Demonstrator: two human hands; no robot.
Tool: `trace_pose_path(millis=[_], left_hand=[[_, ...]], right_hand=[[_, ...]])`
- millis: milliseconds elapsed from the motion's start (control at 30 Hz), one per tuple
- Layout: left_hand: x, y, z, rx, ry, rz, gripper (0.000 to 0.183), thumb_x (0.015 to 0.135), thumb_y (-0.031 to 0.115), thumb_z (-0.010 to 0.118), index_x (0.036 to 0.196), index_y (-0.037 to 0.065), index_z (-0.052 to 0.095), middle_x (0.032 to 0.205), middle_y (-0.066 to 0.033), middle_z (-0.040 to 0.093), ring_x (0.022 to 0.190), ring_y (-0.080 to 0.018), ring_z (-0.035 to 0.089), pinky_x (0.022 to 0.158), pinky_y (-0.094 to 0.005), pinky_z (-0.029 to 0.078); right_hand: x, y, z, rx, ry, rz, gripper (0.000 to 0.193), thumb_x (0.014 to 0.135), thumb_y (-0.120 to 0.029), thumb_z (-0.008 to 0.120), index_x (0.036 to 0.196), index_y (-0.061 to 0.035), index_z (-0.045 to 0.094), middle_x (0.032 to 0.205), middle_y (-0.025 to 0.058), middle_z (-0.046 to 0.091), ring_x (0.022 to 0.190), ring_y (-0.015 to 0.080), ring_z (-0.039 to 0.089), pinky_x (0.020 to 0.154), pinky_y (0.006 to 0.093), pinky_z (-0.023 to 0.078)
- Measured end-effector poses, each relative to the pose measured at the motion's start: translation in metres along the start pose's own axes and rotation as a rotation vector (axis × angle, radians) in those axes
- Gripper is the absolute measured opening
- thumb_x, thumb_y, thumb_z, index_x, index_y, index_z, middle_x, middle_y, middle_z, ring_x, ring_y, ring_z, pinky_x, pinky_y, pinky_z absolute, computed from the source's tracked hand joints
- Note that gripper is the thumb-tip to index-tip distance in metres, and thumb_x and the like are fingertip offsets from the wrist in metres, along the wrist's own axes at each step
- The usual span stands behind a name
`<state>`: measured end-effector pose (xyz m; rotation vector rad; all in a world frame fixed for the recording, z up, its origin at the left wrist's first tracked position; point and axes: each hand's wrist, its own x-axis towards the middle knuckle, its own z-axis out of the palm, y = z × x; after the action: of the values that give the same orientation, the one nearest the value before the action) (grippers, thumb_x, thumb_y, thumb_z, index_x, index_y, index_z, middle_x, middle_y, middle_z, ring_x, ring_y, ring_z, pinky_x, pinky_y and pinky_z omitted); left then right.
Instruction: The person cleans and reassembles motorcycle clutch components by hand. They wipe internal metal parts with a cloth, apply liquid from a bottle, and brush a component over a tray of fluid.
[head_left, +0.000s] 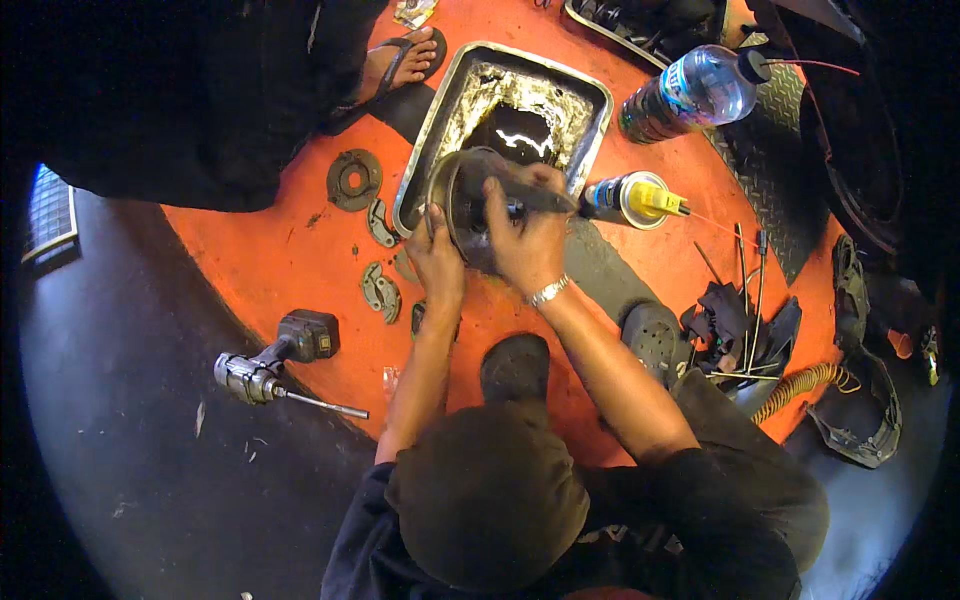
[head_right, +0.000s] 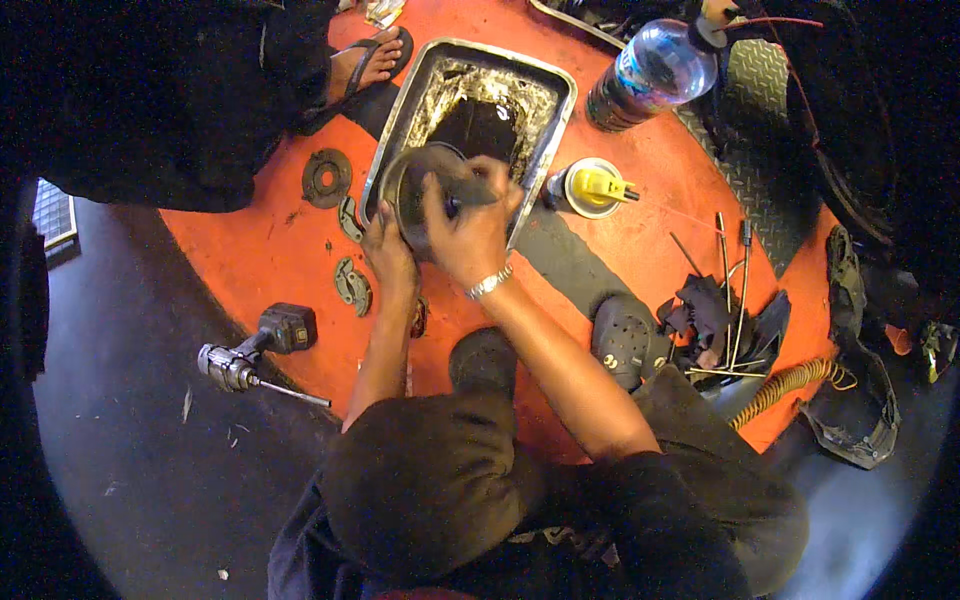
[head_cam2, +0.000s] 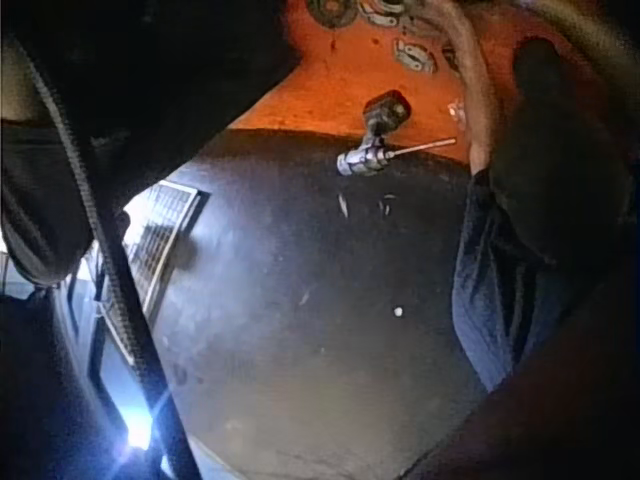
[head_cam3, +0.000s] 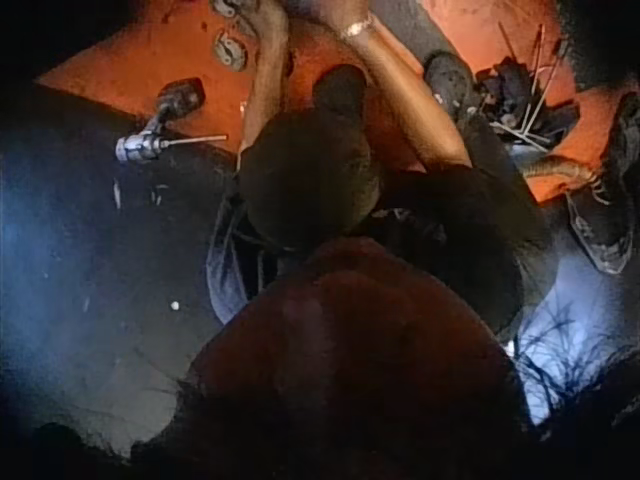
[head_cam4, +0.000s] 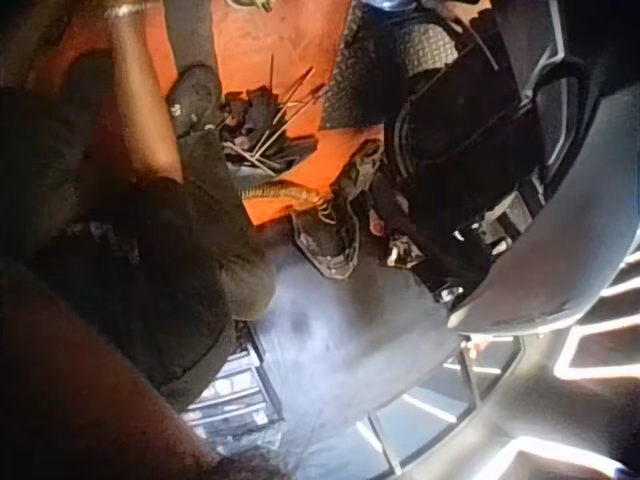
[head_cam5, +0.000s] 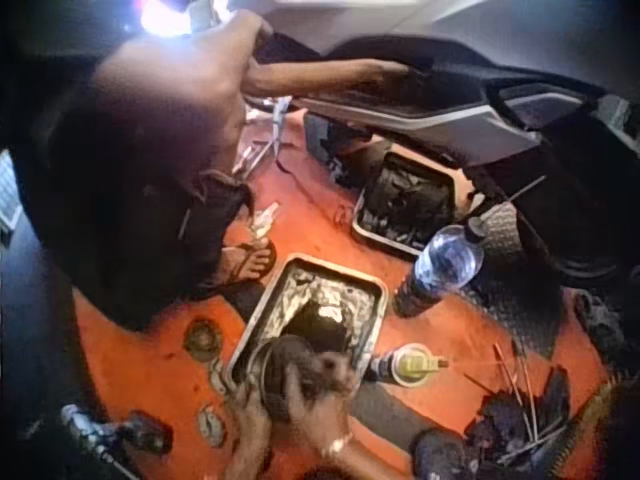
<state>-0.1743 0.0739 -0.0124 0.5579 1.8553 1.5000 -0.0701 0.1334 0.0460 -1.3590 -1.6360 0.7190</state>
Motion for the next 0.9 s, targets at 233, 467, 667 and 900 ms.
trace_pose_path(millis=[233,467,667,900], left_hand=[[0.01,0.011,-0.014,-0.082,0.015,-0.036,0.043,0.102,0.035,0.05,0.084,-0.003,0.061,0.075,-0.0018,0.056,0.069,-0.0098,0.044,0.062,-0.028,0.039],[0.007,0.033,-0.014,-0.489,-0.083,-0.237,0.042,0.103,0.032,0.045,0.12,-0.006,0.057,0.108,-0.0133,0.065,0.095,-0.021,0.064,0.084,-0.0348,0.054],[0.005,0.026,-0.016,-0.448,-0.095,-0.283,0.045,0.103,0.033,0.046,0.12,-0.007,0.056,0.113,-0.0143,0.064,0.098,-0.0222,0.063,0.087,-0.0358,0.053],[0.009,0.021,-0.025,-0.561,0.029,-0.31,0.04,0.104,0.029,0.043,0.118,-0.006,0.056,0.11,-0.0146,0.064,0.094,-0.0208,0.064,0.08,-0.0339,0.054]], right_hand=[[-0.057,-0.003,-0.022,-0.081,-0.136,-0.089,0.022,0.086,-0.017,0.068,0.103,-0.0032,0.069,0.104,0.0154,0.054,0.094,0.0331,0.054,0.084,0.0422,0.041],[0.021,0.035,-0.016,0.468,-0.126,0.309,0.026,0.092,-0.018,0.062,0.107,0.0023,0.068,0.098,0.0174,0.071,0.089,0.022,0.066,0.079,0.0345,0.05],[0.002,0.03,-0.021,0.234,-0.073,0.004,0.025,0.09,-0.012,0.063,0.112,0.0003,0.065,0.093,0.016,0.066,0.082,0.0237,0.062,0.076,0.0344,0.048],[-0.057,0.027,-0.035,0.061,-0.237,0.065,0.025,0.089,-0.011,0.063,0.111,0.0014,0.065,0.097,0.0173,0.067,0.09,0.0255,0.065,0.081,0.0352,0.049]])
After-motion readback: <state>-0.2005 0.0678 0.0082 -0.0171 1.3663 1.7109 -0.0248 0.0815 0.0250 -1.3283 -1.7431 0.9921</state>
